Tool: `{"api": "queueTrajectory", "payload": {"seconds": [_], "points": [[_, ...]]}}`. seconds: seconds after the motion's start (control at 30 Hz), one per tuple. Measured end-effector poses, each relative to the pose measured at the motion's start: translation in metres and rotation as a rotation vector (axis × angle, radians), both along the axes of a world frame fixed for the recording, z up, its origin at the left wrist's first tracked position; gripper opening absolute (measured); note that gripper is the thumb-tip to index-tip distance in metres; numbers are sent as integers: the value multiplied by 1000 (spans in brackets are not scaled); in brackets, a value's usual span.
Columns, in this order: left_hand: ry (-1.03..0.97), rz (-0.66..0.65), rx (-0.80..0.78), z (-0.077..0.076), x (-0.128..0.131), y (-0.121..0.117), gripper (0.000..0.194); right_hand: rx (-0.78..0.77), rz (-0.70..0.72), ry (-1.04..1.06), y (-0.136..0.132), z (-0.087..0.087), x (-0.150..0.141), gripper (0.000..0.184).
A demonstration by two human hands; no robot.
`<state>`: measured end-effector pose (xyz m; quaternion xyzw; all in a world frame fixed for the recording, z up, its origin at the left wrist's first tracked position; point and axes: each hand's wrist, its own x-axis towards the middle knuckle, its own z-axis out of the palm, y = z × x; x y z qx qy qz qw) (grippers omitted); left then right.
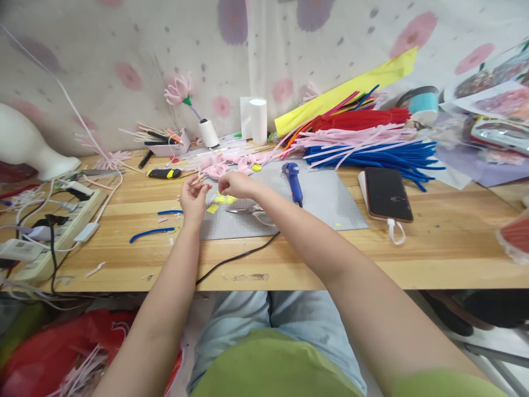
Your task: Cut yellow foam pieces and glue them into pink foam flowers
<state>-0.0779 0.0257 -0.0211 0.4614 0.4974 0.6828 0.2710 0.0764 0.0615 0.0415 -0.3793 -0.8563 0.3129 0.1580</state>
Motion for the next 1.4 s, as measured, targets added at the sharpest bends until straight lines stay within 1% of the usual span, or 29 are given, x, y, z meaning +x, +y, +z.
{"api": "queueTrajectory", "payload": {"seconds": [0.07,0.13,0.2,0.27,0.37,0.53,0.67,0.8,0.9,1.03,1.17,1.3,1.4], "points": [[-29,-108,-74,1,4,-3,39,23,14,-40,-3,5,0,11],[-48,-204,-142,2,8,-6,43,57,-6,-52,-5,9,0,13],[-82,-266,-184,4,12,-9,48,82,-33,-61,-6,11,1,18],[-124,-302,-220,6,15,-11,52,89,-49,-74,-5,11,3,20],[-177,-323,-269,10,16,-13,58,53,-38,-62,-3,9,5,17],[-202,-343,-310,15,15,-15,63,-61,-14,57,-1,2,6,10],[-190,-346,-330,11,15,-13,67,-91,-4,112,0,-3,6,7],[-152,-322,-312,7,13,-11,71,-96,1,158,0,-7,4,7],[-91,-295,-315,7,12,-12,73,-153,0,231,1,-10,3,3],[-82,-262,-325,9,13,-13,77,-240,27,361,3,-17,7,11],[-109,-339,-318,12,11,-15,85,-317,118,491,5,-22,12,15],[-145,-437,-345,12,9,-15,90,-335,117,564,4,-24,11,20],[-209,-462,-365,14,12,-16,91,-356,127,578,2,-25,9,25]]}}
